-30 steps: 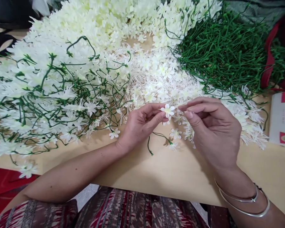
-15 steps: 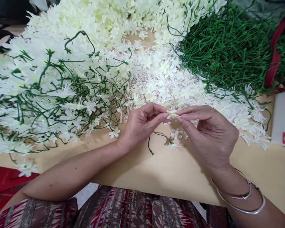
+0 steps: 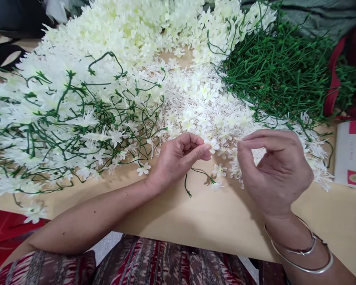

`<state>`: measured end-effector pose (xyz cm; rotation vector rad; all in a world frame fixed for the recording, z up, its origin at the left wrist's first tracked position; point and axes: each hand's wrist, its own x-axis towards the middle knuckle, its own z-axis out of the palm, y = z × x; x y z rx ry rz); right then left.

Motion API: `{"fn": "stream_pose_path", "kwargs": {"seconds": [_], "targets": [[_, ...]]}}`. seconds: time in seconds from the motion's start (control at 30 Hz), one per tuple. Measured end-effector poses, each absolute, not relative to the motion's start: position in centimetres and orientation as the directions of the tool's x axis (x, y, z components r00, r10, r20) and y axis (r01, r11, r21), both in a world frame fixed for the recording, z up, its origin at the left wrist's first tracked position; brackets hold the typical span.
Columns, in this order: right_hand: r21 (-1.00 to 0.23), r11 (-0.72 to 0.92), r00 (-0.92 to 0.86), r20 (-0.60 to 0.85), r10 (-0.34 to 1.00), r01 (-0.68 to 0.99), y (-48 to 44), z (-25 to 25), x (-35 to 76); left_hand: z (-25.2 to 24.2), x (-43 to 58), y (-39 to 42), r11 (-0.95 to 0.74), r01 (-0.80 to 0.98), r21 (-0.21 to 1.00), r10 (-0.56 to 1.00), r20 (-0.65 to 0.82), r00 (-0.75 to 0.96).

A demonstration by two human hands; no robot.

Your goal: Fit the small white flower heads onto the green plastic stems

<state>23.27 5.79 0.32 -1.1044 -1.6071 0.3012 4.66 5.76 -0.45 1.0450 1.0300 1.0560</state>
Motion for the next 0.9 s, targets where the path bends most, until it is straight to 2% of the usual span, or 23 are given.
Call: {"fn": "stream_pose_path", "kwargs": {"seconds": [0.1, 0.17, 0.23, 0.33, 0.6, 0.73, 0.9], "targets": [[-0.625, 0.488, 0.025, 0.631, 0.776, 0.609, 5.9, 0.7, 23.6, -0.5, 4.8, 5.8, 0.141, -0.178, 0.974, 0.984, -0.118, 0.133], [-0.622, 0.514, -0.047, 0.609, 0.792, 0.591, 5.9, 0.8, 23.5, -0.7, 4.8, 5.7, 0.120, -0.161, 0.980, 0.987, -0.101, 0.121], [-0.667, 0.523, -0.135, 0.542, 0.829, 0.531, 5.7, 0.7, 23.1, -0.9, 4.7, 5.7, 0.102, -0.119, 0.988, 0.987, -0.086, 0.135], [-0.768, 0.441, -0.203, 0.393, 0.897, 0.464, 5.4, 0.3, 22.6, -1.0, 4.5, 5.7, 0.094, -0.065, 0.993, 0.983, -0.082, 0.165], [-0.934, 0.175, -0.064, 0.163, 0.985, 0.311, 5.2, -0.1, 22.8, -0.7, 4.4, 5.7, 0.098, -0.008, 0.995, 0.976, -0.095, 0.195], [-0.961, 0.137, -0.055, 0.128, 0.990, 0.242, 5.5, 0.0, 22.7, -0.7, 4.2, 5.8, 0.074, 0.004, 0.997, 0.971, -0.073, 0.228], [-0.961, 0.125, -0.071, 0.111, 0.991, 0.247, 5.6, -0.1, 22.7, -0.5, 4.2, 5.9, 0.094, -0.015, 0.995, 0.958, -0.087, 0.274]]}}
